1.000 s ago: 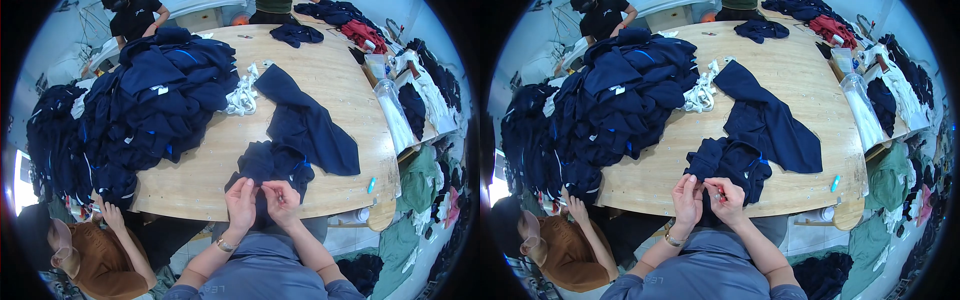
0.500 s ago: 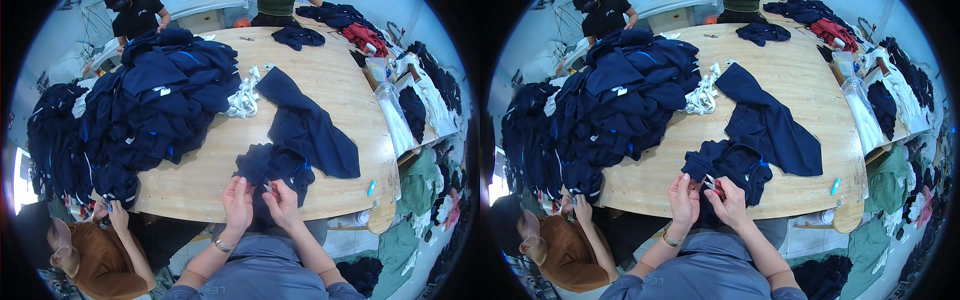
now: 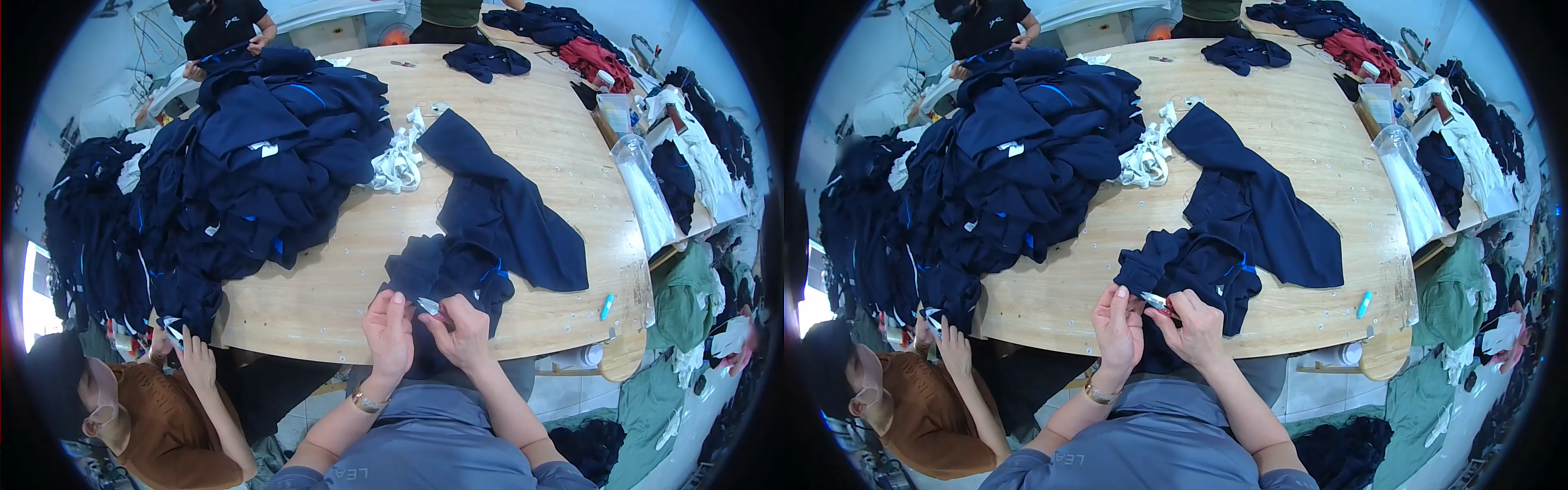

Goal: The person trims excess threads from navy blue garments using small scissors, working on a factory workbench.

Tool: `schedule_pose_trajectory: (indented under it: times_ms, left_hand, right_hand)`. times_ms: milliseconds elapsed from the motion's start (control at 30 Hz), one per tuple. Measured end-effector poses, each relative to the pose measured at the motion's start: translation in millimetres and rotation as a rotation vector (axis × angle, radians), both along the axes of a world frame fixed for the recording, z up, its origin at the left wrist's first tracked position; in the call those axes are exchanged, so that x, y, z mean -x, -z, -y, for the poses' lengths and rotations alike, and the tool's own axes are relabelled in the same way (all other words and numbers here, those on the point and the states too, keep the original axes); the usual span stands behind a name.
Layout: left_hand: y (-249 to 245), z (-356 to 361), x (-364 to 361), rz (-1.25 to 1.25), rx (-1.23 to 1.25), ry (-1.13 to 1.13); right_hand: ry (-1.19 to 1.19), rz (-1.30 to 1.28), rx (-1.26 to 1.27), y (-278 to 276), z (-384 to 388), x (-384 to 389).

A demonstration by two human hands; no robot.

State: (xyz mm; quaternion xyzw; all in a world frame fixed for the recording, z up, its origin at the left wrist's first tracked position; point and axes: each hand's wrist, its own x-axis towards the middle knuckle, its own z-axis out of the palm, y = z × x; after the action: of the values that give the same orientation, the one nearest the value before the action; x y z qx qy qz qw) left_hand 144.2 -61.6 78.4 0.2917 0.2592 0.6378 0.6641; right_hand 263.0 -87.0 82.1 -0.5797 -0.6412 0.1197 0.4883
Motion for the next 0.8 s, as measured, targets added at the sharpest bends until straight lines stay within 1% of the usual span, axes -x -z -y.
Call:
schedule_pose_trajectory:
  times_ms: [233, 433, 633, 800]
  left_hand:
    - [-7.1, -1.0, -3.2, -0.012, 0.024, -0.041]
    - [-7.9, 0.7, -3.3, 0.010, 0.019, -0.021]
    - [-4.2, 2.6, -5.1, -0.061, 0.019, -0.076]
    - [5.7, 5.2, -0.8, -0.172, -0.045, -0.085]
  right_hand:
    - [0.005, -0.002, -0.011, 1.0, 0.8, -2.4]
    - [-0.008, 0.020, -0.009, -1.1, 0.8, -1.7]
    - [-0.007, 0.013, -0.013, -2.6, 1.0, -1.7]
    - [-0.010, 0.038, -0.020, -6.7, 1.6, -1.9]
